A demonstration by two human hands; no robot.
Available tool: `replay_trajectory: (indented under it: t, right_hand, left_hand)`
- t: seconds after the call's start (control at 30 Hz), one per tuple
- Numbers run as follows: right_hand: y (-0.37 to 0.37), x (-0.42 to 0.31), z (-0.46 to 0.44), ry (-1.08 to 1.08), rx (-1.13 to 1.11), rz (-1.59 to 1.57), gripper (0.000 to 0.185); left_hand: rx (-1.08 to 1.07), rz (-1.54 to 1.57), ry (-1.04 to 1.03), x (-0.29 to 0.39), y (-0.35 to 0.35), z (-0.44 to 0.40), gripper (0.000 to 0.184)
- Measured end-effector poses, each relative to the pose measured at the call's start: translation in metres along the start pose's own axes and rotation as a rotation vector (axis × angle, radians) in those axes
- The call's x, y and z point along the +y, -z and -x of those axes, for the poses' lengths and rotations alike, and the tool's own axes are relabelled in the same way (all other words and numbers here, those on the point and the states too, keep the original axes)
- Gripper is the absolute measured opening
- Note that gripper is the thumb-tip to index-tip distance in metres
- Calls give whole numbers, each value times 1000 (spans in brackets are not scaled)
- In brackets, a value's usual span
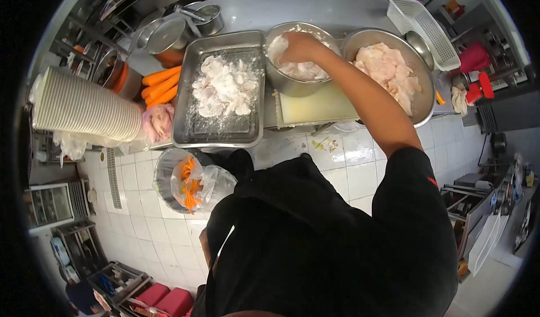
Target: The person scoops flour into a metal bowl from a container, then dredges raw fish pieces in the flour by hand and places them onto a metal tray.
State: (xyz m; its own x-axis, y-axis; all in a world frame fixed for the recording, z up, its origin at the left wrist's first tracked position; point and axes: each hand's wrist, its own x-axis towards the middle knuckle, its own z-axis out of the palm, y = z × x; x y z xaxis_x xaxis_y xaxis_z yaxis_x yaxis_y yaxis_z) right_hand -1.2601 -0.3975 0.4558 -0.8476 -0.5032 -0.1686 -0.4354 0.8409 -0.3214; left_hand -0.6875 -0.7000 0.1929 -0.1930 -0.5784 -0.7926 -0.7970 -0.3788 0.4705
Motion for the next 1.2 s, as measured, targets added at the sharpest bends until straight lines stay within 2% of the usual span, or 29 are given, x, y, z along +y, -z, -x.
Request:
replay_trajectory:
  t: [0.03, 0.17, 0.27, 0.4, 0.47, 0.53, 0.6, 0.67, 0.73, 0.77, 0.87, 0.9, 1.03, 1.13, 1.2]
  right_hand:
    - [-5, 0, -3, -85, -27, 38, 74]
    - [-33, 30, -20, -167, 26, 110, 62]
    - [-8, 17, -13, -55, 123, 235, 58]
    - [-11, 5, -8, 68, 160, 225, 55]
    - [-37, 17, -16, 24, 75, 175, 57]
    - [-39, 19, -18, -26, 35, 138, 59]
    - [-27, 18, -23, -67, 26, 123, 62]
    - [-16, 15, -18, -2, 80, 252, 68]
    - [-9, 9, -3, 42, 167, 258, 70]
    - [-6, -4, 11, -38, 100, 381, 70]
    - [-27, 29, 1, -18, -161, 298, 63]
    - [-24, 32, -5, -81, -134, 235, 56]
    - [-17, 37, -6, -27, 108, 314, 53]
    - [-13, 15, 2, 29, 92, 238, 53]
    - [-29, 4, -3, -115, 49, 176, 53]
  left_hand:
    - [-15, -2, -14, -7, -2, -1, 44]
    - [-68, -79, 28, -18, -9, -10, 43]
    - [-64, -66, 46, -27, -12, -6, 43]
    - [-67, -59, 32, -44, -14, -12, 43]
    - [-93, -92, 3, -50, -18, -20, 44]
    - [-82, -52, 55, -42, -23, -20, 44]
    - [-24, 83, 208, -39, -31, -17, 44]
    - [-152, -94, -71, -55, -25, -19, 45]
    - [-123, -98, -1, -51, -27, -14, 45]
    - [-119, -107, 23, -47, -28, -10, 45]
    - [-121, -98, 52, -38, -31, -1, 46]
    - [-122, -87, 49, -36, -33, 0, 46]
    - [-120, -114, 49, -38, -30, -3, 47]
    - [-121, -115, 33, -43, -28, -12, 46]
    - [-115, -84, 17, -42, -28, -13, 45]
